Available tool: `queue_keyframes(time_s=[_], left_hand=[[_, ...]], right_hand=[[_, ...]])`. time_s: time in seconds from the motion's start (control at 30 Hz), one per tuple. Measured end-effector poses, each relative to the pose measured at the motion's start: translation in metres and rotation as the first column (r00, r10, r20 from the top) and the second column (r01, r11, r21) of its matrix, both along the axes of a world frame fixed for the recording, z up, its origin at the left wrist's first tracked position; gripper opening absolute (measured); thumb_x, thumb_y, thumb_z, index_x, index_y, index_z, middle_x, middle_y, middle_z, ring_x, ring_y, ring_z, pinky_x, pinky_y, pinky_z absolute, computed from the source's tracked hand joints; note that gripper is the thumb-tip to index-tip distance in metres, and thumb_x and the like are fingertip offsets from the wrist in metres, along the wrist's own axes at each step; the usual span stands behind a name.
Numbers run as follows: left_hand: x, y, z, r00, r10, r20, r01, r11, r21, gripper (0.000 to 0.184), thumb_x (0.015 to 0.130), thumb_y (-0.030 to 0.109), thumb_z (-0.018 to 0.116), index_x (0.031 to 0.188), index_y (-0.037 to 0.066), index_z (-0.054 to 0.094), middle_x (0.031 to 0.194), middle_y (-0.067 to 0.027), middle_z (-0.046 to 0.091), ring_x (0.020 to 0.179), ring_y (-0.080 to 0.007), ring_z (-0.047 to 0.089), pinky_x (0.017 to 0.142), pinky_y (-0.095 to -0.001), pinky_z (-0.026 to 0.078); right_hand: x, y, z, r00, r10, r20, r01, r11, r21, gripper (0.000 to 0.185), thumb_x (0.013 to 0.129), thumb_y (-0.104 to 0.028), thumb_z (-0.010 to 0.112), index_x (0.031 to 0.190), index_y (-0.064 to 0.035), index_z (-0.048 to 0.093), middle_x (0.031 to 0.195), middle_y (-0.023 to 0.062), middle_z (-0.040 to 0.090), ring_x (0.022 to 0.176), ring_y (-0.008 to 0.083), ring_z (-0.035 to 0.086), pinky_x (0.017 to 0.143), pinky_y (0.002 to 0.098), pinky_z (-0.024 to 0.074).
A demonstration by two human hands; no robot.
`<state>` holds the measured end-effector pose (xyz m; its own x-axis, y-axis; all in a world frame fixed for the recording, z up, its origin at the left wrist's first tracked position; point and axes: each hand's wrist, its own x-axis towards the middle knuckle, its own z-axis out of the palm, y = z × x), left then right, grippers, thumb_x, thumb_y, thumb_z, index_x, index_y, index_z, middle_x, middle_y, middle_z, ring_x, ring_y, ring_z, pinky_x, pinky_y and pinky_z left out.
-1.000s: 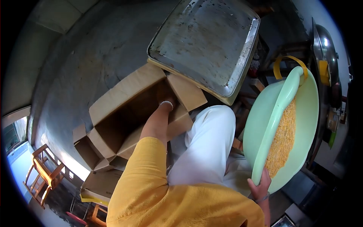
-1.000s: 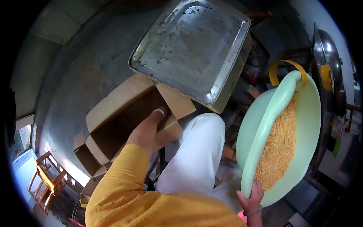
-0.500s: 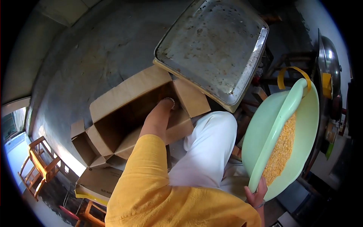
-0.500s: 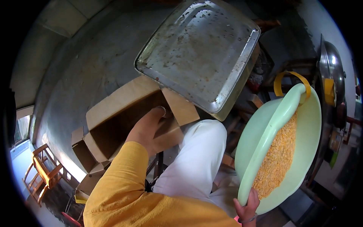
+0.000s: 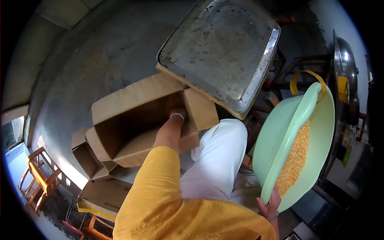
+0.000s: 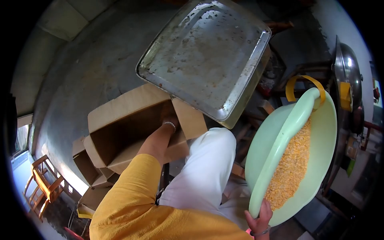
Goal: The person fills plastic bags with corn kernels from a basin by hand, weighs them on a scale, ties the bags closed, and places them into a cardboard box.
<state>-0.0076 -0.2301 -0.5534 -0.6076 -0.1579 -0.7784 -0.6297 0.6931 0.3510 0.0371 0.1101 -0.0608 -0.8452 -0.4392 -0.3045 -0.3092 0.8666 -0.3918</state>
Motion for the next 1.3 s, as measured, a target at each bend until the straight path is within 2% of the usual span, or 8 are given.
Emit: queue_keyframes(time_s=[0.23, 0.33, 0.73, 0.93, 1.0, 1.13, 1.23, 1.3], left_hand=[[-0.010, -0.017, 0.028, 0.999, -0.004, 0.045, 0.006, 1.000, -0.026, 0.038, 0.091, 0.022, 0.040, 0.125, 0.009, 0.054, 0.128, -0.0135, 0.052, 0.117, -0.0272, 0.052, 0.094, -0.0401, 0.044], [0.003, -0.016, -0.001, 0.986, -0.075, -0.149, 0.071, 0.997, -0.033, 0.043, 0.091, 0.031, 0.040, 0.125, 0.009, 0.054, 0.129, -0.0144, 0.051, 0.118, -0.0298, 0.050, 0.096, -0.0404, 0.041], [0.010, -0.006, -0.021, 0.998, 0.018, -0.060, -0.017, 1.000, 0.010, 0.048, 0.088, 0.041, 0.045, 0.122, 0.008, 0.056, 0.124, -0.0181, 0.054, 0.114, -0.0349, 0.051, 0.097, -0.0399, 0.040], [0.023, -0.062, 0.171, 0.942, -0.318, -0.106, 0.322, 0.946, 0.023, 0.036, 0.089, 0.033, 0.048, 0.102, 0.005, 0.067, 0.111, -0.0183, 0.061, 0.104, -0.0323, 0.058, 0.088, -0.0352, 0.047], [0.054, -0.081, 0.207, 0.976, -0.147, -0.159, 0.177, 0.965, 0.195, 0.045, 0.085, 0.041, 0.052, 0.109, 0.005, 0.063, 0.111, -0.0183, 0.061, 0.103, -0.0325, 0.058, 0.088, -0.0360, 0.047], [0.142, -0.101, 0.240, 0.910, -0.228, -0.346, 0.275, 0.957, 0.092, 0.068, 0.078, 0.054, 0.057, 0.125, 0.006, 0.051, 0.110, -0.0174, 0.062, 0.100, -0.0319, 0.059, 0.086, -0.0369, 0.047], [0.185, -0.092, 0.242, 0.924, -0.370, -0.098, 0.351, 0.921, -0.168, 0.077, 0.076, 0.058, 0.059, 0.133, 0.009, 0.042, 0.110, -0.0166, 0.062, 0.099, -0.0311, 0.060, 0.086, -0.0382, 0.047], [0.196, -0.078, 0.233, 0.980, -0.172, -0.095, 0.162, 0.981, -0.106, 0.063, 0.079, 0.049, 0.059, 0.127, 0.009, 0.050, 0.107, -0.0170, 0.063, 0.096, -0.0325, 0.060, 0.084, -0.0398, 0.048]], right_hand=[[0.000, 0.000, 0.000, 1.000, -0.005, -0.005, 0.005, 1.000, -0.005, 0.058, 0.061, -0.018, 0.074, 0.110, 0.0065, 0.053, 0.093, 0.0212, 0.056, 0.082, 0.0376, 0.056, 0.072, 0.0402, 0.0468], [-0.001, 0.000, -0.001, 1.000, -0.001, -0.002, 0.001, 1.000, -0.008, 0.058, 0.062, -0.019, 0.074, 0.110, 0.0068, 0.053, 0.094, 0.0215, 0.056, 0.082, 0.0377, 0.056, 0.072, 0.0404, 0.0468], [0.003, 0.002, -0.003, 0.995, 0.019, -0.097, -0.019, 1.000, 0.005, 0.058, 0.061, -0.018, 0.074, 0.110, 0.0066, 0.053, 0.095, 0.0224, 0.056, 0.083, 0.0380, 0.056, 0.072, 0.0424, 0.0468], [0.005, 0.000, -0.001, 0.997, -0.070, -0.028, 0.069, 0.997, -0.016, 0.055, 0.060, -0.015, 0.073, 0.107, 0.0038, 0.054, 0.091, 0.0194, 0.056, 0.081, 0.0363, 0.055, 0.069, 0.0423, 0.0463], [0.006, 0.002, -0.001, 0.997, -0.071, -0.028, 0.070, 0.997, -0.020, 0.055, 0.060, -0.014, 0.073, 0.108, 0.0033, 0.054, 0.091, 0.0189, 0.055, 0.080, 0.0362, 0.055, 0.069, 0.0424, 0.0460], [0.008, 0.005, -0.003, 0.996, -0.041, -0.074, 0.036, 0.997, -0.062, 0.056, 0.061, -0.012, 0.073, 0.112, 0.0023, 0.052, 0.092, 0.0188, 0.055, 0.081, 0.0362, 0.055, 0.070, 0.0426, 0.0455], [0.010, 0.004, 0.000, 0.997, -0.055, -0.055, 0.051, 0.996, -0.072, 0.058, 0.062, -0.010, 0.073, 0.115, 0.0012, 0.052, 0.093, 0.0183, 0.055, 0.082, 0.0361, 0.055, 0.071, 0.0423, 0.0454], [0.009, 0.003, 0.001, 0.998, -0.045, -0.051, 0.041, 0.997, -0.071, 0.059, 0.062, -0.010, 0.073, 0.116, 0.0007, 0.051, 0.094, 0.0179, 0.055, 0.083, 0.0359, 0.055, 0.072, 0.0417, 0.0457]])
